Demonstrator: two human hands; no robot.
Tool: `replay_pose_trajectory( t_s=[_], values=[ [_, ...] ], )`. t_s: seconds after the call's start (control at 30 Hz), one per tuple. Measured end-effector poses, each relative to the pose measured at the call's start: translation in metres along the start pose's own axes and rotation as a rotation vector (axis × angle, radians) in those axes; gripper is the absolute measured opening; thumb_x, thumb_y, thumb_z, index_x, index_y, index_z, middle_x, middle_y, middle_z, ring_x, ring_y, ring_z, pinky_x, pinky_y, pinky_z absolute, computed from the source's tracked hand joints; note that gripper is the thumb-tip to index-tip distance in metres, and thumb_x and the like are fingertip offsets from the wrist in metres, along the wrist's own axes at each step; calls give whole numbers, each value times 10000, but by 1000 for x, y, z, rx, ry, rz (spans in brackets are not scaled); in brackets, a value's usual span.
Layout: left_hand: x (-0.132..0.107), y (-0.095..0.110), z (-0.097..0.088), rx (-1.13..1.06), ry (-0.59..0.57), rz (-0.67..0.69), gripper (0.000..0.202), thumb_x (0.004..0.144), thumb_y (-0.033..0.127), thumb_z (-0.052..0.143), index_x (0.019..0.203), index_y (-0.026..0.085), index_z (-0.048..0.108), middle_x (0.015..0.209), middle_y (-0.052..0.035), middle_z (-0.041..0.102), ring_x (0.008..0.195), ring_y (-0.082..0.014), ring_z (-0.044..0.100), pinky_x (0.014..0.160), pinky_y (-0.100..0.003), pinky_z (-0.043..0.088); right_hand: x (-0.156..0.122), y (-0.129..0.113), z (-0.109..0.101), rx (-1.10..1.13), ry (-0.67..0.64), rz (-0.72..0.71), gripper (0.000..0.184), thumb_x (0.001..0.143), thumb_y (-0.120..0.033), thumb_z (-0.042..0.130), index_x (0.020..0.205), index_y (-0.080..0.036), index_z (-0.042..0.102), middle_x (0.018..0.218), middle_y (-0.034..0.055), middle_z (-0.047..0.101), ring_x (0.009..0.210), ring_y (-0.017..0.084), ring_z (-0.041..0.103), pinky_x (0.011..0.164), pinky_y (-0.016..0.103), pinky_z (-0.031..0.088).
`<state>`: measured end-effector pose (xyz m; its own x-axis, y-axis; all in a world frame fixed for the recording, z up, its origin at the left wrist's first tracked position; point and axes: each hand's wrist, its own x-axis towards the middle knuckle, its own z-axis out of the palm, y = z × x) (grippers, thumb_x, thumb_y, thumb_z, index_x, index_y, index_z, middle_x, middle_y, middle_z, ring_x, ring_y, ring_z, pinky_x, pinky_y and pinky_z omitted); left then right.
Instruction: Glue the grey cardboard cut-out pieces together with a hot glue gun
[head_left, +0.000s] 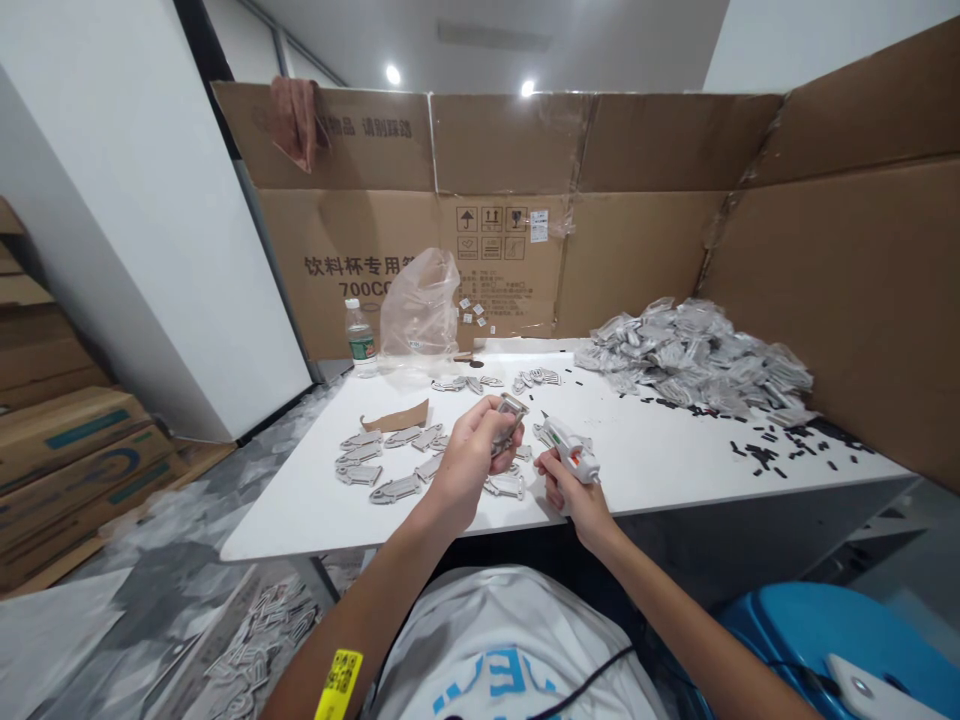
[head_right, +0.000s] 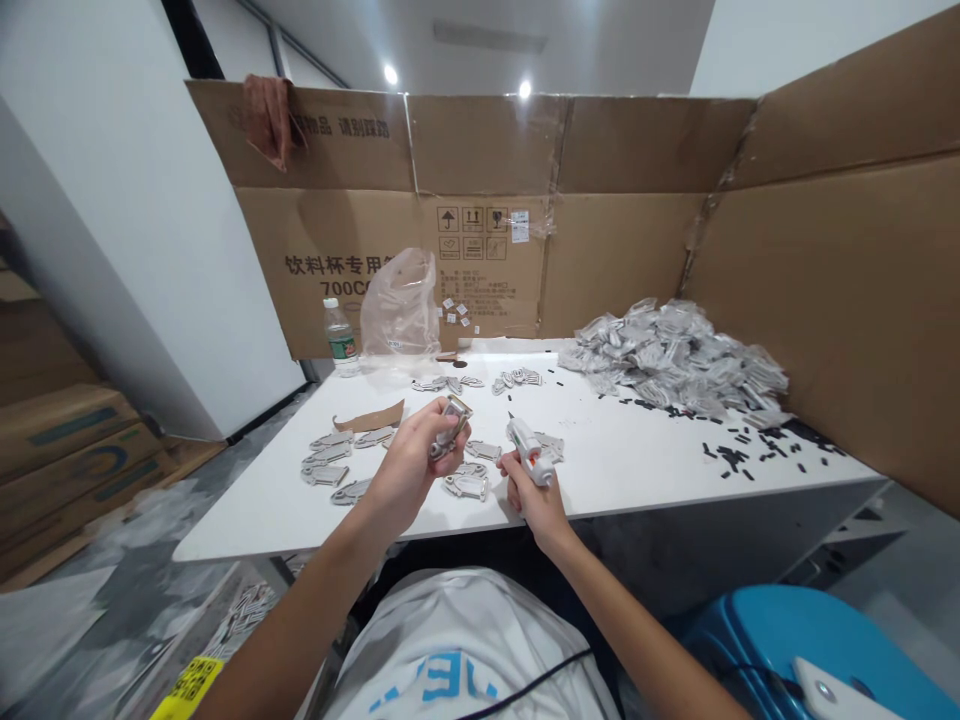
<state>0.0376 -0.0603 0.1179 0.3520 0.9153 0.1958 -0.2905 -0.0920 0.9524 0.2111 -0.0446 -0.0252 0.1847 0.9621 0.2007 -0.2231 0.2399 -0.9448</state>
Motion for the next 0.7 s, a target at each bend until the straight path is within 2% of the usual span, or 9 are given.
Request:
replay_pose_trajectory(
  t_s=[0.1, 0.2, 0.3, 0.4, 0.5, 0.7],
  values=[
    [2, -1, -1, 3, -13, -15, 229, 841, 335, 657, 833, 196, 475, 796, 19, 565, 526, -51, 320, 551, -262, 177, 0, -2, 1, -2, 15, 4, 471, 852, -651, 830, 841, -194, 719, 559, -71, 465, 433, 82, 320, 434, 251, 239],
    [6, -5, -3, 43, -40, -46, 210, 800, 296, 677, 833, 198, 495, 735, 47, 486, 528, -56, 295, 548, -262, 169, 0, -6, 3, 5, 48, 3, 481, 810, -650, 854, 892, -193, 729, 639, -57, 519, 439, 75, 328, 419, 244, 241],
    [12, -14, -3, 122, -39, -42, 242, 778, 307, 747, 843, 199, 540, 692, 66, 432, 552, -73, 310, 558, -256, 220, 0, -7, 4, 12, 65, 14, 486, 771, -648, 877, 875, -206, 704, 648, -60, 515, 438, 76, 320, 404, 245, 245],
    [23, -31, -5, 208, 14, 10, 263, 764, 339, 808, 840, 184, 609, 729, 39, 526, 633, -102, 420, 613, -254, 316, 1, -6, 4, 23, 75, 25, 505, 747, -663, 888, 844, -209, 690, 645, -51, 536, 428, 78, 336, 395, 248, 247],
    [34, -52, -8, 258, 20, 23, 271, 754, 355, 825, 862, 165, 666, 801, 1, 635, 734, -142, 533, 696, -266, 397, 1, -2, 4, 19, 95, 39, 528, 733, -679, 893, 856, -202, 703, 687, -22, 604, 423, 78, 373, 389, 243, 248],
    [46, -82, -15, 373, -37, 2, 252, 763, 345, 823, 853, 165, 671, 793, -5, 662, 755, -166, 579, 711, -281, 437, 2, 1, 2, 52, 90, 49, 524, 743, -667, 905, 765, -204, 660, 620, -48, 537, 422, 72, 359, 392, 237, 244]
  ],
)
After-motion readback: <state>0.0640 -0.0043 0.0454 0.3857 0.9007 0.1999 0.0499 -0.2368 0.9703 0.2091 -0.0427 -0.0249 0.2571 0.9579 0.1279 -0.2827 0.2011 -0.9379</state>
